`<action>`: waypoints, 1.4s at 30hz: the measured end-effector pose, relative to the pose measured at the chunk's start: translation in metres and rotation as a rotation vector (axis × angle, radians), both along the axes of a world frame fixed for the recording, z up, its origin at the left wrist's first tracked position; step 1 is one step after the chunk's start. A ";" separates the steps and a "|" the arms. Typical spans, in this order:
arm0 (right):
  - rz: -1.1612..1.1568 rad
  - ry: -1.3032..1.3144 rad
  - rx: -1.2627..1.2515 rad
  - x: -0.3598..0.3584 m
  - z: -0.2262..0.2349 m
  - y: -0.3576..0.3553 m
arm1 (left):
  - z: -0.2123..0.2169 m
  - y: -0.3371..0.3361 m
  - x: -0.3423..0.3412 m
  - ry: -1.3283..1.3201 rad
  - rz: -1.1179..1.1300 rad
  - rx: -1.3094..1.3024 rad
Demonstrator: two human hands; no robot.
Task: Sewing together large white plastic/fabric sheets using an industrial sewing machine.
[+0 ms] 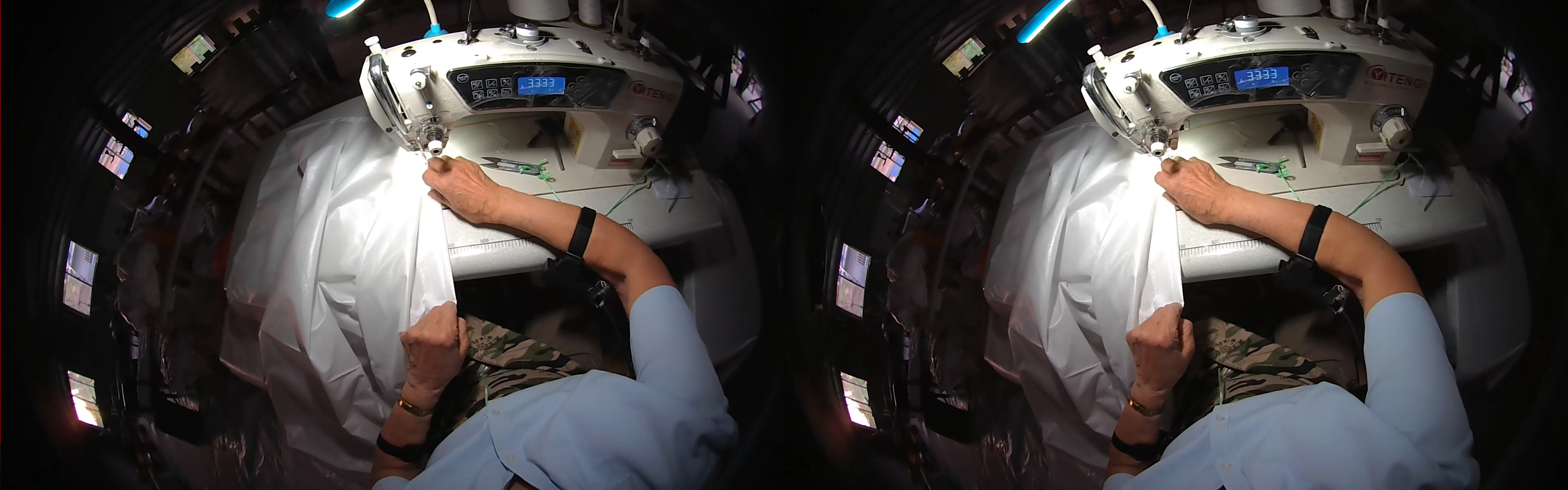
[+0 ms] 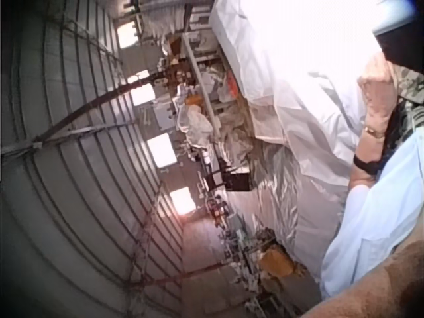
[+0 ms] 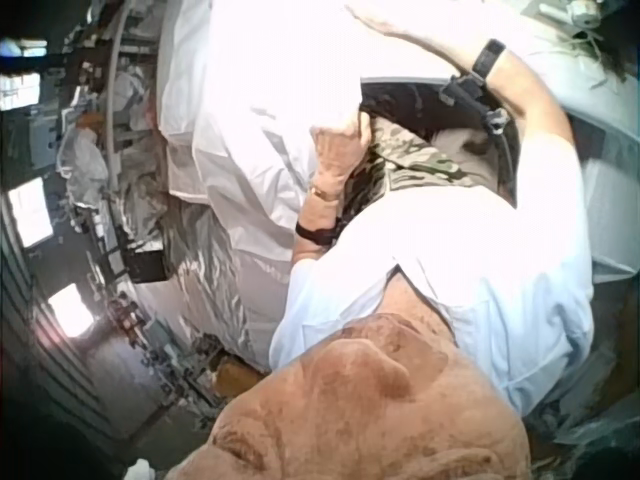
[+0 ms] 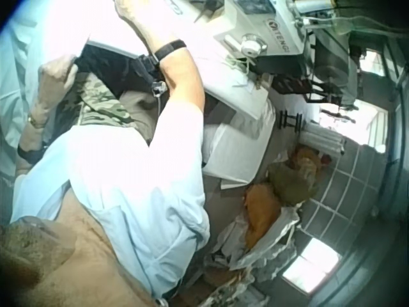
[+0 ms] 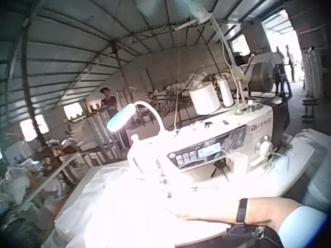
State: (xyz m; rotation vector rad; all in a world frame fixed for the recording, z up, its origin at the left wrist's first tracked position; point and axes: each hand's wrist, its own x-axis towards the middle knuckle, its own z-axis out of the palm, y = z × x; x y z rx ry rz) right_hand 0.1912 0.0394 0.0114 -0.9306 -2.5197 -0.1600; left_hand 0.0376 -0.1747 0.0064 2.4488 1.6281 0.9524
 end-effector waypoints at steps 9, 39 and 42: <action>-0.034 0.146 -0.219 0.016 -0.010 -0.032 | -0.005 0.006 -0.001 0.041 -0.004 -0.003; 0.210 0.247 0.358 -0.002 -0.036 -0.107 | -0.106 -0.036 0.008 -0.242 -0.284 -0.404; 0.200 0.246 0.387 -0.002 -0.037 -0.107 | -0.135 -0.018 -0.007 -0.200 -0.086 -0.027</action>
